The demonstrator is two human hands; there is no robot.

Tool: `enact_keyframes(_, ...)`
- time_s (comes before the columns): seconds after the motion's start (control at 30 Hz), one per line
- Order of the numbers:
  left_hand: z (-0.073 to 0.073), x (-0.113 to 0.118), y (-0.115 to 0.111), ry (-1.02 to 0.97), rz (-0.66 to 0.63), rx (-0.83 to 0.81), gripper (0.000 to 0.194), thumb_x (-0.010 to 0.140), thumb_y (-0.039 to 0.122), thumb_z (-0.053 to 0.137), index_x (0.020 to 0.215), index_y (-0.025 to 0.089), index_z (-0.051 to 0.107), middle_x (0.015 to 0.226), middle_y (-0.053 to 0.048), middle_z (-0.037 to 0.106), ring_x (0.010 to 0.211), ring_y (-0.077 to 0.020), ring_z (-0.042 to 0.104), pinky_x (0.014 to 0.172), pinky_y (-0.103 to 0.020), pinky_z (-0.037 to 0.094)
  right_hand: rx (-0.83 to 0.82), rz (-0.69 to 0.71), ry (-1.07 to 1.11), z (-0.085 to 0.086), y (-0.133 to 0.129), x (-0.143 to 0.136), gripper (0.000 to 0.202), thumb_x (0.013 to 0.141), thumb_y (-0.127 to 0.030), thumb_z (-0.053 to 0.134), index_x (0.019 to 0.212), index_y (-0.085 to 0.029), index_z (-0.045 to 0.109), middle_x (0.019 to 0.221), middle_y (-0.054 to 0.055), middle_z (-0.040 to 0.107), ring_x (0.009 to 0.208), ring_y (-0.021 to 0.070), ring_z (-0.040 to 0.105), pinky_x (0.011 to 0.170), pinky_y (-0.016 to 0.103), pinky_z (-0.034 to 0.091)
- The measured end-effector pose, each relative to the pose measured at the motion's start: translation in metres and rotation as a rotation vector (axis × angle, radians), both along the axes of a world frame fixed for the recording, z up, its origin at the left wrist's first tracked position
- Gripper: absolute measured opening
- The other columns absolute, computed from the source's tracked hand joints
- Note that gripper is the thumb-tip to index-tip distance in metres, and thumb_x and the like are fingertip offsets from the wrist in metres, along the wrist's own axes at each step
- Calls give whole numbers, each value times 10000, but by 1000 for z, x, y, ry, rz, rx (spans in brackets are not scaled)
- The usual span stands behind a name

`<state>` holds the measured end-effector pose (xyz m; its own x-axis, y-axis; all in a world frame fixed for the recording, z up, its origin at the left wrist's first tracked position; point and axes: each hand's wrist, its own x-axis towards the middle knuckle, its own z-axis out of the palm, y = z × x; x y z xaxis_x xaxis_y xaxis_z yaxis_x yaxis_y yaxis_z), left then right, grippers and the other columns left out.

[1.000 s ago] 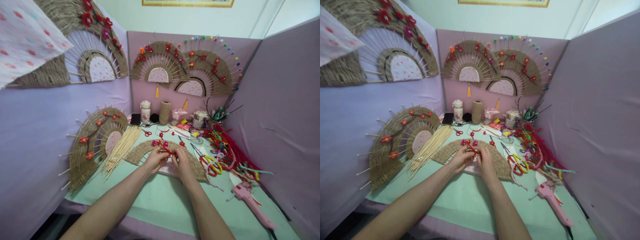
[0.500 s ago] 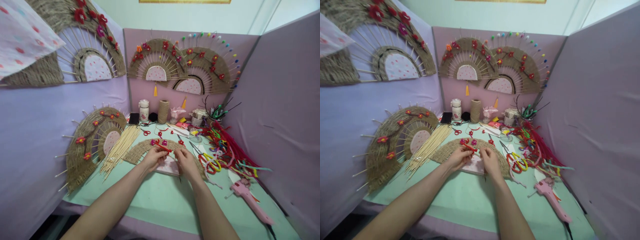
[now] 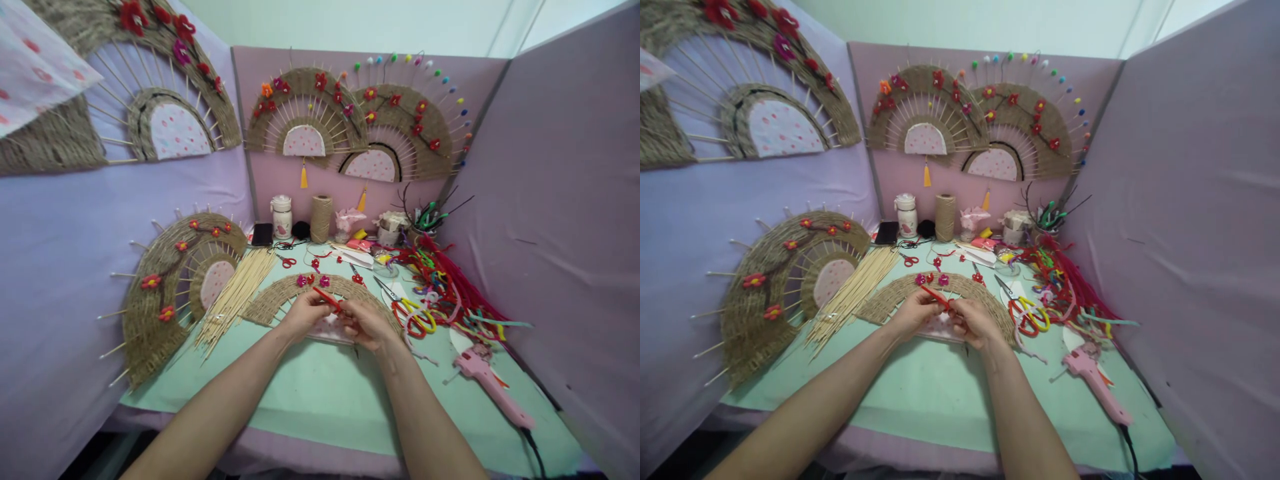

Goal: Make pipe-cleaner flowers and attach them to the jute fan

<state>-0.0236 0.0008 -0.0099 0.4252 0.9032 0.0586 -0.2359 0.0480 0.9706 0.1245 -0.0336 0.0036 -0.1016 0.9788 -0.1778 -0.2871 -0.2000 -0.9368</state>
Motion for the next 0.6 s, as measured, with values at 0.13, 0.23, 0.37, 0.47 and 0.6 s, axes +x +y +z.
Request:
enact_keyframes(0.13, 0, 1, -1, -61, -8, -91, 210, 577, 217, 751, 744, 120, 669, 677, -21, 623, 602, -92, 511, 606, -219, 379, -73, 33, 42, 3, -1, -1, 194, 602, -298, 660, 614, -166, 519, 510, -62, 411, 422, 35, 276, 378, 178, 157)
enact_keyframes(0.23, 0, 2, -2, -154, -40, -182, 209, 571, 191, 761, 740, 114, 664, 655, -15, 613, 573, -77, 509, 575, -203, 378, -33, 5, 16, 2, -1, -1, 227, 610, -327, 675, 629, -169, 514, 496, -72, 395, 424, 41, 286, 389, 182, 176)
enact_keyframes(0.37, -2, 4, -2, -256, -66, -279, 188, 586, 153, 756, 737, 102, 657, 657, -19, 613, 569, -63, 523, 558, -182, 394, 69, -98, -53, -4, 1, -3, 227, 611, -335, 683, 663, -166, 540, 526, -58, 450, 438, 52, 319, 404, 186, 215)
enact_keyframes(0.47, -2, 4, -1, -298, -69, -359, 164, 605, 119, 741, 742, 99, 652, 673, -29, 622, 598, -66, 548, 574, -173, 427, 175, -178, -193, -5, 1, -6, 208, 651, -356, 649, 687, -172, 558, 575, -33, 513, 470, 75, 379, 434, 198, 286)
enact_keyframes(0.6, 2, 3, -1, -365, -40, -457, 110, 647, 46, 683, 738, 96, 645, 702, -36, 627, 630, -66, 570, 575, -154, 452, 528, -260, -561, 0, -2, -5, 134, 738, -311, 566, 700, -184, 582, 657, 7, 564, 598, 129, 483, 571, 252, 402)
